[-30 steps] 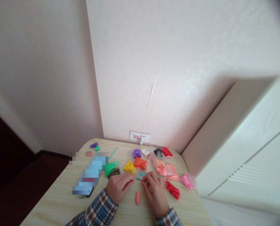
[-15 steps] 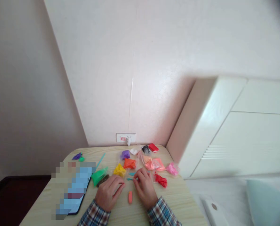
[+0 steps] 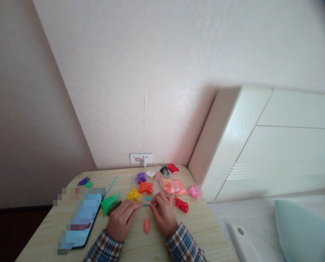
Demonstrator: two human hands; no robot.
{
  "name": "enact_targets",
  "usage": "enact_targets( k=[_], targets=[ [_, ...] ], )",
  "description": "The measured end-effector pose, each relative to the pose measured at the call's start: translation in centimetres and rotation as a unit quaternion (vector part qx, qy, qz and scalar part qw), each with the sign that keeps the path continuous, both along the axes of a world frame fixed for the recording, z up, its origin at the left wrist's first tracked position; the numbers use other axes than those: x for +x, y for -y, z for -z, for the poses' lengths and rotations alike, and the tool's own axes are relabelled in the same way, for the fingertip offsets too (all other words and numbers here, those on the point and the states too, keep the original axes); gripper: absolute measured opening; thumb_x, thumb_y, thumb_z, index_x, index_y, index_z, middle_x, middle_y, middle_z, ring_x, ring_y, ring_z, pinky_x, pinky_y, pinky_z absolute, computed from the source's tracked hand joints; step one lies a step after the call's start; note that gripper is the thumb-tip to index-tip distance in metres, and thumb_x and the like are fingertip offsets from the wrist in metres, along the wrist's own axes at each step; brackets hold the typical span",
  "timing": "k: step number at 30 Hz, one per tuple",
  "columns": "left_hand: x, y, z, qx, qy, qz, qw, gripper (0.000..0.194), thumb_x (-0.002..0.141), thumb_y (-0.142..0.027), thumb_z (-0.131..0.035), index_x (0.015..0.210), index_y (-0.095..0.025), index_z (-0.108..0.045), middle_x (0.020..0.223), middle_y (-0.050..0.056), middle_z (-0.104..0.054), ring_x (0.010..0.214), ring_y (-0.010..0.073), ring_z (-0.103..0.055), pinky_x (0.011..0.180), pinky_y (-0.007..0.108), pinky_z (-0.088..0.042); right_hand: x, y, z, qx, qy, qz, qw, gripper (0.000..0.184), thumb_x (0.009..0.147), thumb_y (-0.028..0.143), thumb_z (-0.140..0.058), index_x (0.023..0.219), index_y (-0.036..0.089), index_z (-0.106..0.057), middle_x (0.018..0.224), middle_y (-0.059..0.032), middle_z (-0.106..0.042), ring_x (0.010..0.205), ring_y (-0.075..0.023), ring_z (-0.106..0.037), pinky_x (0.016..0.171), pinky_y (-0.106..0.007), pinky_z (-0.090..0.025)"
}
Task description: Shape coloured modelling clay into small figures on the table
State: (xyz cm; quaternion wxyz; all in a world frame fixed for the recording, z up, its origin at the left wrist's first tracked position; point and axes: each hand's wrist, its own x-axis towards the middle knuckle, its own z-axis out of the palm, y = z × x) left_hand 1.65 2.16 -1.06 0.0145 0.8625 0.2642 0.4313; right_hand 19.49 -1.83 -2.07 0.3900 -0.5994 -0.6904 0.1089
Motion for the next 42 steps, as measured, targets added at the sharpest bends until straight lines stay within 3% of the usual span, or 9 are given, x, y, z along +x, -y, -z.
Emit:
enact_targets(
  k=[6, 11, 22, 35, 42],
  targets=[
    [0.14, 0.43, -0.05, -0.029, 0.023, -0.011, 0.999, 0.014, 0.084, -0.013, -0.047, 0.078, -0.017, -0.059, 0.071, 0.003, -0.065, 0.070, 0.0143, -0.060, 0.069, 0.026, -0.050, -0.13, 0.03, -0.02, -0.015, -0.003, -0.031, 0.999, 0.019, 0.087, 0.016, -0.041, 0.081, 0.021, -0.058, 0.082, -0.0011, -0.060, 0.081, -0.0161, -0.055, 0.075, -0.031, -0.033],
    [0.22, 0.69, 0.00, -0.054, 0.011, -0.021, 0.998, 0.013, 0.083, -0.016, -0.048, 0.073, -0.017, -0.056, 0.068, 0.003, -0.063, 0.066, 0.0148, -0.059, 0.065, 0.026, -0.049, -0.28, 0.22, -0.03, -0.017, 0.010, -0.029, 0.999, 0.021, 0.088, 0.020, -0.043, 0.070, 0.020, -0.054, 0.074, 0.0003, -0.058, 0.074, -0.0153, -0.054, 0.074, -0.030, -0.033],
    [0.26, 0.66, 0.03, -0.049, -0.013, -0.033, 0.998, 0.019, 0.085, -0.017, -0.044, 0.075, -0.017, -0.060, 0.070, 0.003, -0.064, 0.069, 0.0157, -0.058, 0.067, 0.029, -0.047, -0.26, 0.12, 0.41, 0.004, -0.014, -0.027, 1.000, 0.009, 0.083, 0.016, -0.047, 0.077, 0.020, -0.052, 0.076, 0.0003, -0.057, 0.070, -0.0159, -0.053, 0.074, -0.032, -0.034],
    [-0.09, 0.27, 0.36, -0.032, -0.011, -0.042, 0.999, 0.017, 0.085, -0.017, -0.047, 0.081, -0.017, -0.064, 0.077, 0.003, -0.066, 0.074, 0.0154, -0.058, 0.071, 0.029, -0.045, 0.06, 0.14, 0.34, -0.029, -0.028, -0.014, 0.999, 0.022, 0.088, 0.022, -0.043, 0.070, 0.019, -0.055, 0.073, 0.0002, -0.058, 0.074, -0.0154, -0.053, 0.076, -0.031, -0.031],
    [-0.14, 0.16, 0.24, -0.042, -0.024, -0.044, 0.998, 0.015, 0.083, -0.022, -0.052, 0.072, -0.016, -0.060, 0.071, 0.004, -0.063, 0.071, 0.0165, -0.056, 0.067, 0.029, -0.044, 0.19, -0.07, 0.61, -0.034, -0.045, -0.008, 0.998, 0.009, 0.084, 0.019, -0.049, 0.081, 0.019, -0.058, 0.081, 0.0000, -0.059, 0.076, -0.0147, -0.053, 0.078, -0.031, -0.029]
  ],
)
